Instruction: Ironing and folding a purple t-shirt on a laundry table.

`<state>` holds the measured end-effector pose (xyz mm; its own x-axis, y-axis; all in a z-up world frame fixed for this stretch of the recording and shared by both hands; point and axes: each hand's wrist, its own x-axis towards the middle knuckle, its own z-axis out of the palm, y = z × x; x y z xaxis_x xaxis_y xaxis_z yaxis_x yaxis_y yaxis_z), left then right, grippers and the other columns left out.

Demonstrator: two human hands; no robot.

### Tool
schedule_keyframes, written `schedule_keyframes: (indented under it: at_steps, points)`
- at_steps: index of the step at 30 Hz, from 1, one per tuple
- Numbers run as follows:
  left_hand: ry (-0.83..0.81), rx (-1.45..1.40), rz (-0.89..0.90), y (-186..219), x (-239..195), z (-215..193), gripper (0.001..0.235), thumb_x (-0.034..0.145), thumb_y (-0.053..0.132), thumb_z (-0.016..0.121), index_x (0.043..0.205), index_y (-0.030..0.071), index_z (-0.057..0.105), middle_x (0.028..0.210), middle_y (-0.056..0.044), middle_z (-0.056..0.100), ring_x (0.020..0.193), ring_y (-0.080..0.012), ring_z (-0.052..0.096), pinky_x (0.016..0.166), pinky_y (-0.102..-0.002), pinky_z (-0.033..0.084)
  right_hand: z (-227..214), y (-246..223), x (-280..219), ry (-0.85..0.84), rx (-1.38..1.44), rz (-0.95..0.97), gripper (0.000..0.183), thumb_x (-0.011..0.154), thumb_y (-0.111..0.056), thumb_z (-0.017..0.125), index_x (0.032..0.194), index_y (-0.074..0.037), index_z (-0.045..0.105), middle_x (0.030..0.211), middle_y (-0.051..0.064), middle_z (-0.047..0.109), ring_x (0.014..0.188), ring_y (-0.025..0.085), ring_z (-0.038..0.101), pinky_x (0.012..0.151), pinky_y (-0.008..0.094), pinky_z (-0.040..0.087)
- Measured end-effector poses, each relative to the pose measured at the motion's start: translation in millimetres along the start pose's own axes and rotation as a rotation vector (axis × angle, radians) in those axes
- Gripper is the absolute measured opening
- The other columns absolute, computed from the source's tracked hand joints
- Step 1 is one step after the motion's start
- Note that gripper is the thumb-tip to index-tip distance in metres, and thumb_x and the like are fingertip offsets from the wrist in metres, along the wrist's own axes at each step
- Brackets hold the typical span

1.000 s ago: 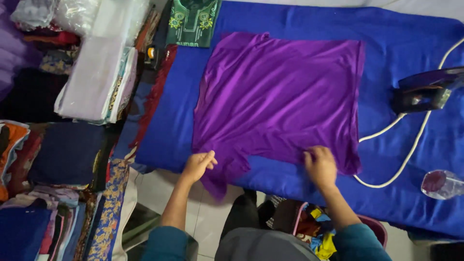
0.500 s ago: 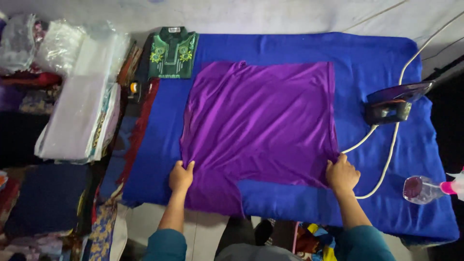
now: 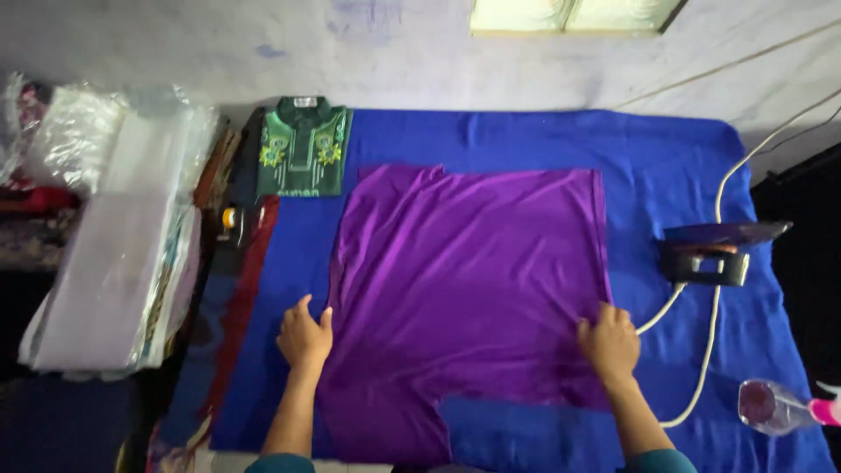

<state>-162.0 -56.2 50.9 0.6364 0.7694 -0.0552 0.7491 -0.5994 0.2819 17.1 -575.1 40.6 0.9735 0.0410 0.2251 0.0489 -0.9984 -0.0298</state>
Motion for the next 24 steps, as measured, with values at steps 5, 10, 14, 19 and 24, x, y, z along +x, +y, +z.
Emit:
schedule_keyframes:
  at_steps: [5,10,14,19,24]
  points:
    - [0.171,-0.119,0.273,59.0,67.0,32.4,0.053,0.09,0.043,0.072,0.135,0.018,0.06,0.133,-0.011,0.063,0.122,-0.035,0.061,0.094,-0.054,0.05,13.7,-49.0,43.2,-0.035,0.173,-0.155,0.041,0.083,-0.033,0.074,0.116,-0.009,0.068,0.105,0.017,0.068,0.094,0.038,0.07,0.08,0.047,0.058]
    - [0.209,-0.121,0.483,141.1,145.9,45.5,0.049,0.091,0.036,0.072,0.134,0.015,0.062,0.135,-0.012,0.061,0.119,-0.035,0.061,0.093,-0.053,0.05,20.2,-84.9,108.3,-0.047,0.278,-0.232,0.03,0.089,-0.03,0.071,0.11,-0.01,0.068,0.105,0.014,0.069,0.098,0.037,0.069,0.085,0.047,0.056]
    - [0.172,-0.043,0.609,177.7,210.5,83.3,0.043,0.094,0.028,0.068,0.135,0.017,0.063,0.137,-0.01,0.061,0.124,-0.0335,0.058,0.1,-0.05,0.046,53.1,-98.1,171.7,-0.091,0.199,-0.251,0.031,0.088,-0.027,0.07,0.114,-0.011,0.068,0.111,0.014,0.067,0.101,0.037,0.067,0.086,0.048,0.055]
    - [0.272,0.093,0.791,217.8,265.0,99.0,0.048,0.087,0.032,0.07,0.133,0.021,0.063,0.138,-0.01,0.061,0.127,-0.0313,0.056,0.106,-0.051,0.042,109.3,-86.0,257.3,0.133,0.262,-0.35,0.042,0.084,-0.013,0.064,0.126,-0.01,0.066,0.136,0.016,0.062,0.109,0.039,0.066,0.093,0.046,0.055]
    - [-0.047,0.037,0.749,234.8,282.9,93.8,0.031,0.087,0.034,0.076,0.113,0.019,0.072,0.101,-0.005,0.07,0.102,-0.03,0.065,0.098,-0.048,0.047,116.5,-82.7,297.6,0.045,0.299,-0.4,0.054,0.085,-0.011,0.066,0.139,-0.009,0.064,0.147,0.024,0.058,0.102,0.041,0.065,0.089,0.047,0.054]
